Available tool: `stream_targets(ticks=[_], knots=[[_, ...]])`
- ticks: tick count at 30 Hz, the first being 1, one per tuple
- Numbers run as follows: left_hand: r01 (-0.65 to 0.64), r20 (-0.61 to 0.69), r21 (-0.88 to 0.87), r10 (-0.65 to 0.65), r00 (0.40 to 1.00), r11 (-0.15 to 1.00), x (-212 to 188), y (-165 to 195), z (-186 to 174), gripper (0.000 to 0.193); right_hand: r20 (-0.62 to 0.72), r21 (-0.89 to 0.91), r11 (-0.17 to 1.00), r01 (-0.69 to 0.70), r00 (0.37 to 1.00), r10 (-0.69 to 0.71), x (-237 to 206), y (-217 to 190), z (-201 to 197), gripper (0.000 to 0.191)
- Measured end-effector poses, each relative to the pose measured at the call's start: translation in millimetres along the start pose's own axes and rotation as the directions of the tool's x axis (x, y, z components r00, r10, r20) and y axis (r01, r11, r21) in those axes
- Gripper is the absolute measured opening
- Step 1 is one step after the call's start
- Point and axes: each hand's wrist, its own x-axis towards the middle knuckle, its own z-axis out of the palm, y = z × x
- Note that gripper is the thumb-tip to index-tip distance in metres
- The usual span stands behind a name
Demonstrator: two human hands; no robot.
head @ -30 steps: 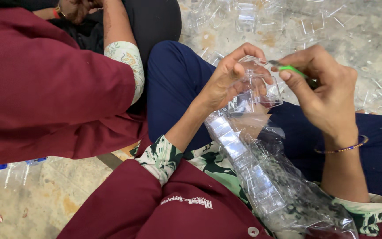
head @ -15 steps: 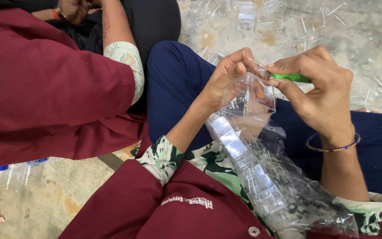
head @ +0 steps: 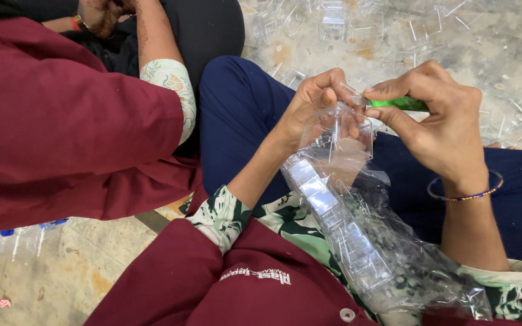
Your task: The person sits on the floor and uses a green utility knife to trim excess plastic from small clear plastic boxes, working one box at a time on their lap and placing trimmed boxes into a plastic-wrapped stack beside them.
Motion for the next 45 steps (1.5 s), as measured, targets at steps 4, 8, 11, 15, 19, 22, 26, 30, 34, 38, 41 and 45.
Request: stream_targets(ticks=[4,8,11,15,19,22,26,30,34,38,41,45], knots=[[0.021,-0.025,0.006,-0.021,0.999,1.0,-2.2,2.0,0.7,0.042,-0.014,-0.05,0.994,0.098,0.995,-0.099,-0.8,1.8,1.9,0.024],[0.047,-0.04,0.014,-0.046,0.998,0.999,-4.6,0.4,-4.0,0.043,-0.019,-0.083,0.989,0.124,0.992,-0.126,-4.9,10.3,2.6,0.024],[0.037,-0.023,-0.007,-0.037,0.999,0.999,-2.7,-5.5,-6.9,0.041,-0.009,0.022,0.999,0.04,0.999,-0.04,-8.5,14.5,3.0,0.024],[0.041,-0.138,0.075,-0.03,0.99,0.996,2.4,-8.5,-9.4,0.041,0.035,0.057,0.998,-0.005,0.999,0.003,-7.3,13.8,6.4,0.021],[0.006,0.002,-0.051,-0.005,1.0,0.999,1.7,-6.0,-10.3,0.035,0.021,0.091,0.988,-0.125,0.992,0.123,-6.1,11.9,9.0,0.026],[0.015,-0.004,-0.043,-0.015,1.0,0.999,0.0,-5.5,-9.7,0.035,0.035,0.027,0.995,-0.093,0.995,0.092,-7.6,13.6,7.1,0.027],[0.021,0.0,-0.042,-0.021,1.0,0.999,-0.7,-5.2,-8.4,0.035,0.048,0.098,0.991,-0.093,0.995,0.088,-7.6,17.3,7.4,0.031],[0.025,-0.004,-0.034,-0.025,1.0,0.999,-0.8,-3.2,-6.5,0.036,0.064,0.107,0.988,-0.112,0.992,0.106,-7.2,16.5,7.4,0.032],[0.014,-0.005,-0.015,-0.015,1.0,1.0,1.0,-3.0,-5.5,0.036,0.053,0.042,0.997,-0.058,0.997,0.056,-6.6,15.0,6.1,0.033],[0.019,-0.034,0.013,-0.019,0.999,1.0,1.5,-4.0,-5.5,0.039,0.026,-0.019,1.0,0.01,1.0,-0.009,-7.1,15.4,6.6,0.035],[0.033,-0.056,0.018,-0.032,0.998,0.999,0.4,-3.9,-4.9,0.041,0.041,0.007,1.0,-0.002,0.999,0.002,-6.7,15.8,6.6,0.036],[0.041,-0.059,0.016,-0.04,0.997,0.999,-0.4,-3.1,-3.9,0.042,0.074,0.063,0.996,-0.066,0.995,0.062,-5.3,15.8,6.6,0.036]])
